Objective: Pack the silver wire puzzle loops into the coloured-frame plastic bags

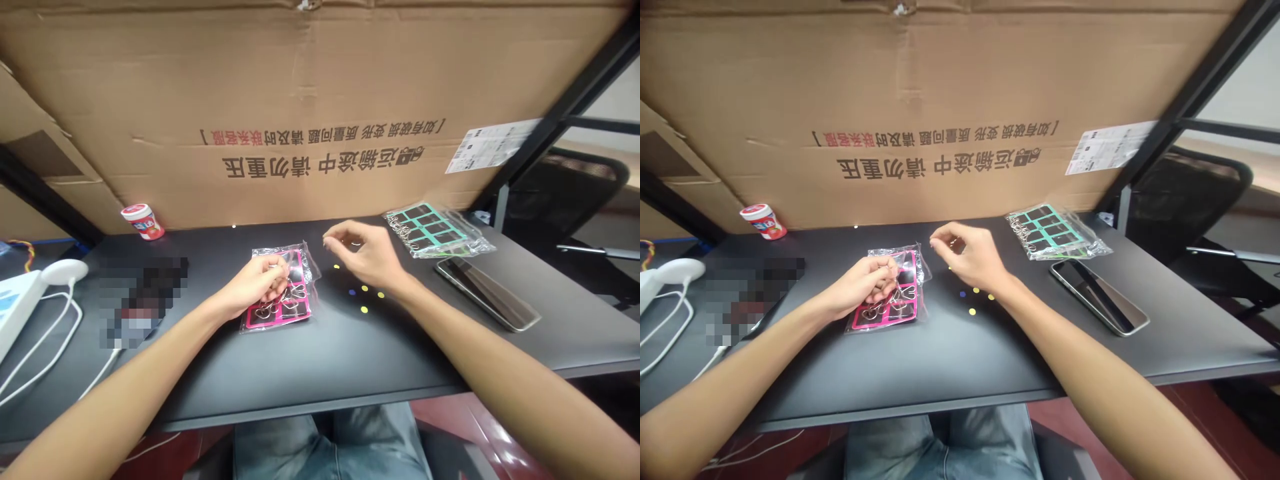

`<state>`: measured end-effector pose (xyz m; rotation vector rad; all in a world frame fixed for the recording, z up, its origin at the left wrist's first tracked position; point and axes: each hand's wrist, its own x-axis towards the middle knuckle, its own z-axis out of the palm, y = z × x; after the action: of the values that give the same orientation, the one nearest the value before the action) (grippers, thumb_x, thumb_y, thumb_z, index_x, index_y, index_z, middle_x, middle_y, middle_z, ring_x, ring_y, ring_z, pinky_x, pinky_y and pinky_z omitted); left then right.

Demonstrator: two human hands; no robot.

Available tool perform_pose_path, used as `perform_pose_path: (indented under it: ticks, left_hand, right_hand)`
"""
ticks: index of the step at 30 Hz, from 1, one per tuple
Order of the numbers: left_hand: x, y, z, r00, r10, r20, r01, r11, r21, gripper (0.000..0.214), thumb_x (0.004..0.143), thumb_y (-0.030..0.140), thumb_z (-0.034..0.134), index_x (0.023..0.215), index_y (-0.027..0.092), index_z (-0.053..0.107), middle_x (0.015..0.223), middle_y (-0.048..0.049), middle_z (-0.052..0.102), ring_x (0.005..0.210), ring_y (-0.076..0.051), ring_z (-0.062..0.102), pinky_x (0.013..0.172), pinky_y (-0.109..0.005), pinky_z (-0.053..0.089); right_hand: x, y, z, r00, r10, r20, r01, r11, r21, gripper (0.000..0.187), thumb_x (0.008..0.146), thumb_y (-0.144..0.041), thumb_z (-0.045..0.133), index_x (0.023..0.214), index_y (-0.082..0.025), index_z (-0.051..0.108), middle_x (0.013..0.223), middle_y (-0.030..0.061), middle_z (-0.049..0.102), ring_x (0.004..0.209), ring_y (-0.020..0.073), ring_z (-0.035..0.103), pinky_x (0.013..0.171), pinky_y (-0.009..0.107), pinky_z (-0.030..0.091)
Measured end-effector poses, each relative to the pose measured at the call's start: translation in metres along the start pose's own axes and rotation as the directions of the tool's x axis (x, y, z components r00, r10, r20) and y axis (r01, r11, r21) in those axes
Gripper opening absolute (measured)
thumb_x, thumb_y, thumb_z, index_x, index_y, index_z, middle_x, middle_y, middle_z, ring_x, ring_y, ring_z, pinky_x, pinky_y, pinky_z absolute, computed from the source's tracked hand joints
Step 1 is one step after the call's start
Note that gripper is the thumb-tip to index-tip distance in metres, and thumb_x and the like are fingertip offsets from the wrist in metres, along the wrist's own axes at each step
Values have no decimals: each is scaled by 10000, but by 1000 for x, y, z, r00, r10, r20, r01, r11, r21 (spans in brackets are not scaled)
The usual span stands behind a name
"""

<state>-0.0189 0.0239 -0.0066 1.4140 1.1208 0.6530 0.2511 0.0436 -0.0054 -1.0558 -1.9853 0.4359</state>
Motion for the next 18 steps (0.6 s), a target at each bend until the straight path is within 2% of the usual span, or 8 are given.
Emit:
perform_pose_path:
  ticks: [2, 4, 6, 8, 10, 12, 15, 18]
  left_hand:
    - [0, 0, 0, 1000, 2, -1, -2, 1000, -8, 113, 899, 246, 627, 835, 207, 543, 616, 33, 570, 486, -65, 477, 443, -157, 308]
    - [1, -1, -1, 1000, 7, -3, -7, 1000, -10, 101, 908, 247, 622, 850, 206, 550, 621, 31, 575, 481, -62, 476, 437, -151, 306]
    - [0, 0, -1, 1000, 8, 0, -8, 1000, -8, 99, 914, 242, 621, 856, 203, 551, 625, 28, 582, 477, -57, 471, 433, -146, 302]
    - [0, 1, -1, 1000, 5, 11, -5, 1000, -6, 100, 911, 230, 619, 848, 200, 547, 627, 24, 587, 479, -56, 472, 434, -143, 310]
    - [-1, 1, 0, 1000, 3, 20, -3, 1000, -9, 105, 906, 218, 614, 835, 200, 538, 628, 24, 589, 487, -58, 482, 440, -143, 331]
    - [-1, 2, -1, 1000, 0, 18, 0, 1000, -8, 97, 904, 214, 609, 839, 203, 538, 626, 28, 588, 487, -61, 486, 439, -143, 334]
    - [-1, 1, -1, 1000, -2, 8, 2, 1000, 12, 73, 914, 218, 598, 860, 206, 552, 631, 29, 596, 483, -62, 487, 427, -140, 306]
    - [-1, 2, -1, 1000, 1, 13, -2, 1000, 11, 100, 930, 228, 592, 846, 202, 544, 634, 28, 598, 486, -58, 486, 432, -138, 314]
  right_hand:
    - [-1, -8, 8, 982, -109, 152, 98, 992, 80, 237, 1024, -456, 668, 1064, -261, 796, 1059, 54, 834, 951, 235, 749, 896, 369, 583]
    - [0, -6, 9, 961, -165, 222, 147, 984, 96, 208, 1008, -417, 700, 1091, -261, 812, 1076, 51, 837, 970, 237, 752, 909, 373, 580]
    - [2, 8, 3, 987, -103, 125, 103, 995, 3, 216, 1025, -361, 665, 1129, -238, 807, 1112, 69, 830, 990, 244, 749, 907, 381, 577]
    - [5, 29, -6, 1000, -14, 18, 17, 985, -172, 254, 1030, -327, 638, 1196, -210, 791, 1177, 104, 811, 1050, 275, 738, 944, 418, 575]
    - [6, 51, -11, 998, 6, 62, 15, 940, -340, 335, 1014, -318, 661, 1310, -200, 763, 1306, 133, 770, 1222, 331, 685, 1066, 483, 546]
    - [7, 66, -12, 990, 8, 143, 55, 899, -435, 372, 1020, -336, 675, 1353, -193, 754, 1363, 149, 740, 1271, 350, 651, 1104, 501, 531]
    - [9, 73, -7, 971, 7, 238, 117, 858, -501, 296, 1068, -345, 623, 1253, -193, 797, 1268, 145, 755, 1199, 329, 658, 1079, 466, 534]
    - [11, 67, -4, 951, 21, 310, 161, 820, -550, 288, 1108, -300, 542, 1102, -196, 811, 1156, 139, 766, 1127, 303, 658, 1016, 417, 525]
